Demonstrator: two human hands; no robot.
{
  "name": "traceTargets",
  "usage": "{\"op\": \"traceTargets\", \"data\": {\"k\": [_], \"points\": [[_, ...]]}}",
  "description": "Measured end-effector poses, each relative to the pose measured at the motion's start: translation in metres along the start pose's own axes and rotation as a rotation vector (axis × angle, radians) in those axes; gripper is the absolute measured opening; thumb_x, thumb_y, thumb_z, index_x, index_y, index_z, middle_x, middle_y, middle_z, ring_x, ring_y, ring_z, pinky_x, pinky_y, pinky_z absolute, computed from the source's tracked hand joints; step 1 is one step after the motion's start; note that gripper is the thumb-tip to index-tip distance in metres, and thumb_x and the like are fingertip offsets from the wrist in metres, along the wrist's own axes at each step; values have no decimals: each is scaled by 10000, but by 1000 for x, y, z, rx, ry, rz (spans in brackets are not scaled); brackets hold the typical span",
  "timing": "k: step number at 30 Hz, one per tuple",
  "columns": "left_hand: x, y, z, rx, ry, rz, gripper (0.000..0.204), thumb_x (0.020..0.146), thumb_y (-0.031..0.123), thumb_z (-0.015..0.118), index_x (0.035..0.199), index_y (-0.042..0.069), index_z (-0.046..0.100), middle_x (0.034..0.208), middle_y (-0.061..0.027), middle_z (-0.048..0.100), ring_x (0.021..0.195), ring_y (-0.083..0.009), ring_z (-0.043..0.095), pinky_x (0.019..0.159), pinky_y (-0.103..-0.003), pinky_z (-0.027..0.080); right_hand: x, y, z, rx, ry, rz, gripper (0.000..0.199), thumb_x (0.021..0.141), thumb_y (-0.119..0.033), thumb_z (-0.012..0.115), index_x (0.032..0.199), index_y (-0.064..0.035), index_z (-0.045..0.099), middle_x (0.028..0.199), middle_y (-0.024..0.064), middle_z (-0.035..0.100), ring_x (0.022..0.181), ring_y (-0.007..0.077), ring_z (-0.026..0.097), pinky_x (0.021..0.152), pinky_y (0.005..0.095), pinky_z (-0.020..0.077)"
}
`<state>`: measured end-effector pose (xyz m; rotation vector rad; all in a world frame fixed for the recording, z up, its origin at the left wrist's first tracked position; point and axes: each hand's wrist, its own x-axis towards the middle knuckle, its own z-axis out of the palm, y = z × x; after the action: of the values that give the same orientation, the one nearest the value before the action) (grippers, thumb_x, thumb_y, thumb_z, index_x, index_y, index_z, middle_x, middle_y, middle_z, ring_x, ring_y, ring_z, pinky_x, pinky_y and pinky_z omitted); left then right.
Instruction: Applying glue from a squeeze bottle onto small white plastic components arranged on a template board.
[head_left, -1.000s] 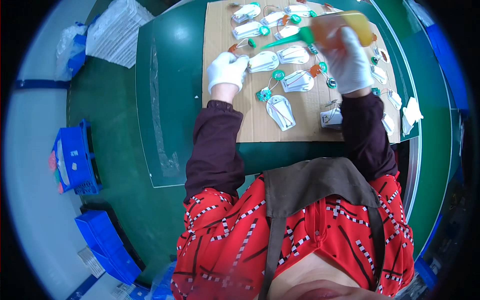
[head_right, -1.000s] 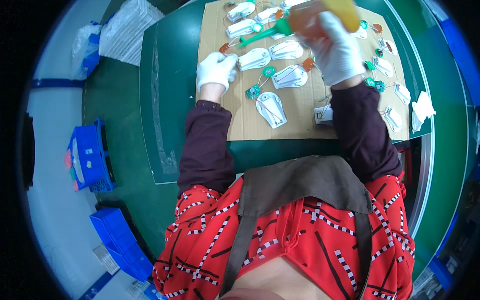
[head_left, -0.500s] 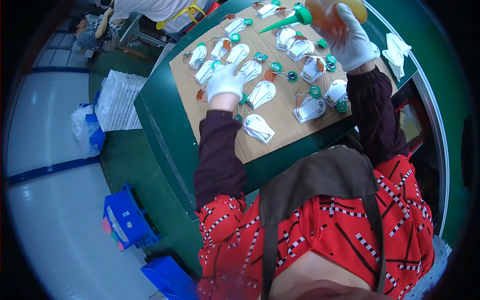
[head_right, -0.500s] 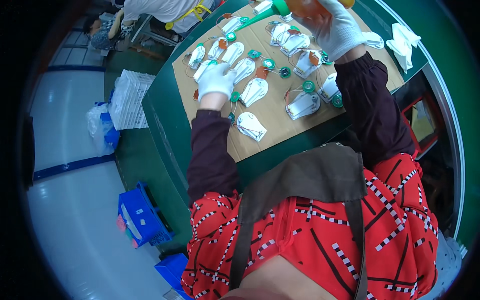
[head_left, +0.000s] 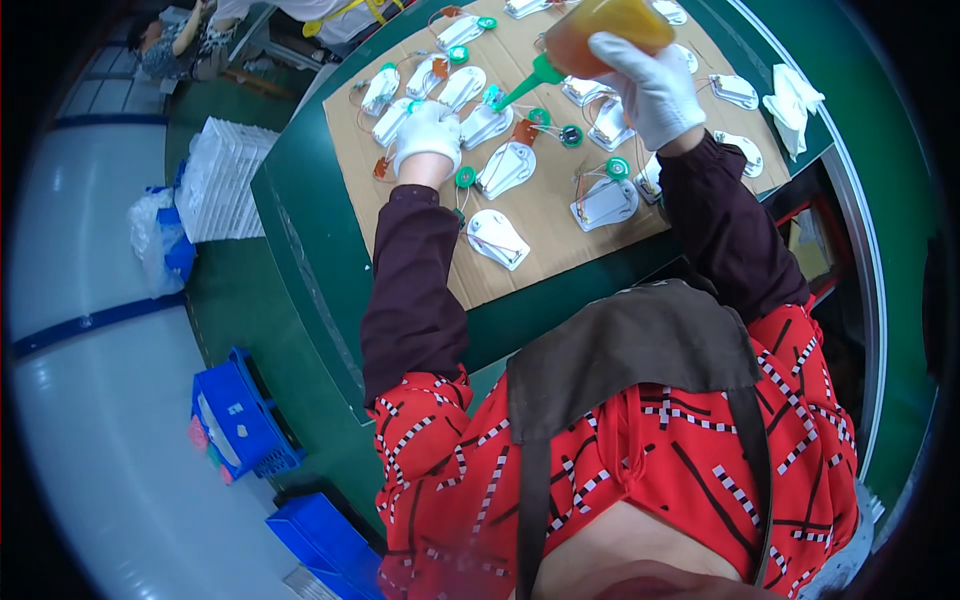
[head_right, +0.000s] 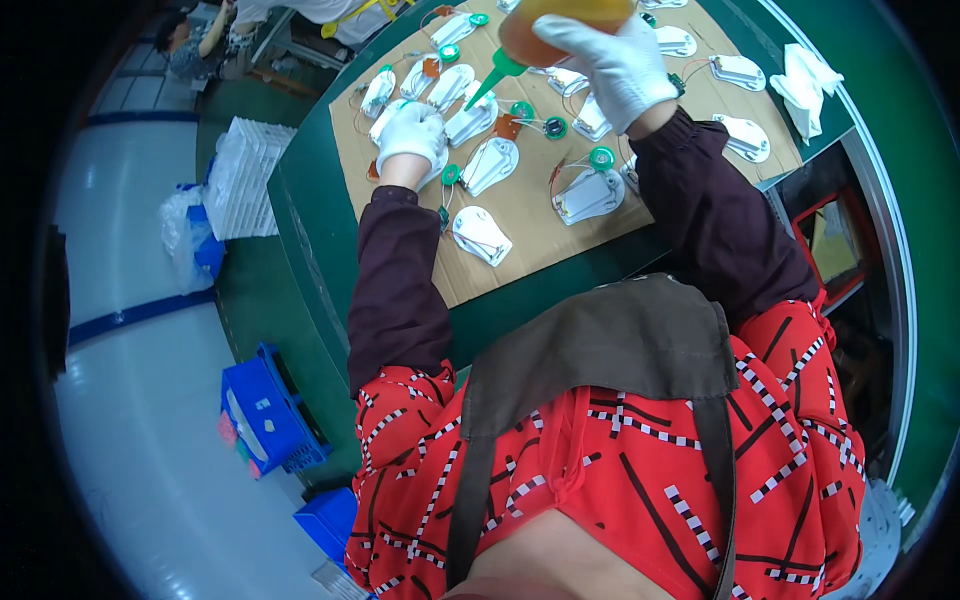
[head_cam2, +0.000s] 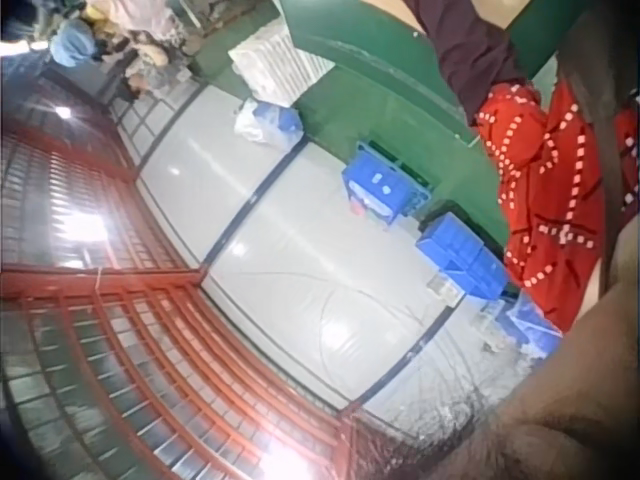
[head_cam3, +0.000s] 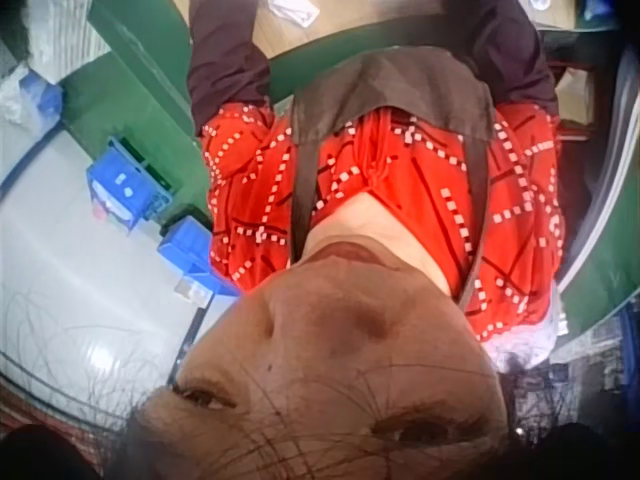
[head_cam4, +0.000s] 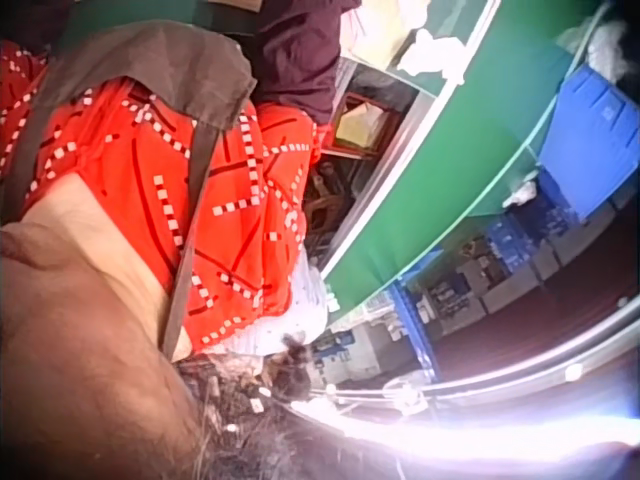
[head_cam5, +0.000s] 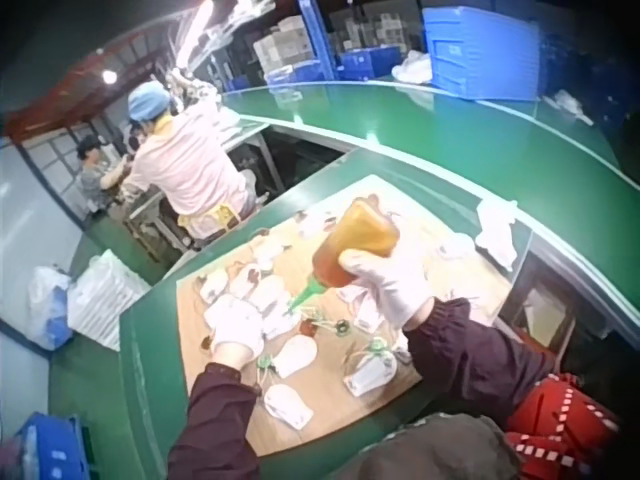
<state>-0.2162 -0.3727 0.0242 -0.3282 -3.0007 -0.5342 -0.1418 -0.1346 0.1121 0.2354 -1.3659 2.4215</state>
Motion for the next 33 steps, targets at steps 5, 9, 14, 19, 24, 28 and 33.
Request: {"op": "traceTargets", "data": {"k": [5,9,14,19,24,28,33], "points": [[-9,-31,14,-457,-49,-129,108,816,62,490,844,-10,565,628,-78,555,447,-113,475,403,-238,374,-4,48,30,-143,-119,40,629,619,-37,759,1174,-28,462,1038,61,556,964,169,527,829,302,448],[-24,-28,12,-547,44,-333,198,766,219,541,871,105,664,857,-146,633,806,-293,601,744,-347,458,-5,62,38,-417,-263,48,692,583,-37,785,1186,-30,444,1044,69,556,947,178,543,824,305,459],[-45,-13,0,-356,242,-252,151,736,198,589,840,135,679,818,-109,633,822,-267,588,745,-343,459,-7,73,49,-322,-284,63,685,581,-31,786,1177,-29,448,1045,72,556,949,170,543,824,297,461],[-50,-4,-4,-147,386,-168,126,717,195,602,804,161,688,759,-62,629,838,-245,559,743,-339,459,-9,76,60,-251,-281,77,676,577,-21,785,1166,-30,453,1049,75,555,947,162,545,817,289,467],[-51,-6,-4,-172,383,-207,121,716,198,599,789,164,689,777,-31,641,833,-237,551,745,-338,455,-11,78,63,-304,-289,64,659,580,-15,781,1155,-30,461,1040,75,561,929,158,554,804,283,473],[-53,-12,-3,-172,389,-224,124,715,198,600,794,161,689,781,-29,644,836,-239,550,741,-336,455,-14,49,88,-413,-265,425,611,608,-28,768,1144,-36,476,1013,66,575,903,154,559,780,280,475],[-50,-5,-4,-175,316,-256,133,734,210,590,806,154,686,794,-36,646,837,-240,547,738,-341,453,-13,84,56,-287,-324,232,601,624,-34,760,1152,-45,473,1001,63,580,864,146,565,701,260,488]]}}
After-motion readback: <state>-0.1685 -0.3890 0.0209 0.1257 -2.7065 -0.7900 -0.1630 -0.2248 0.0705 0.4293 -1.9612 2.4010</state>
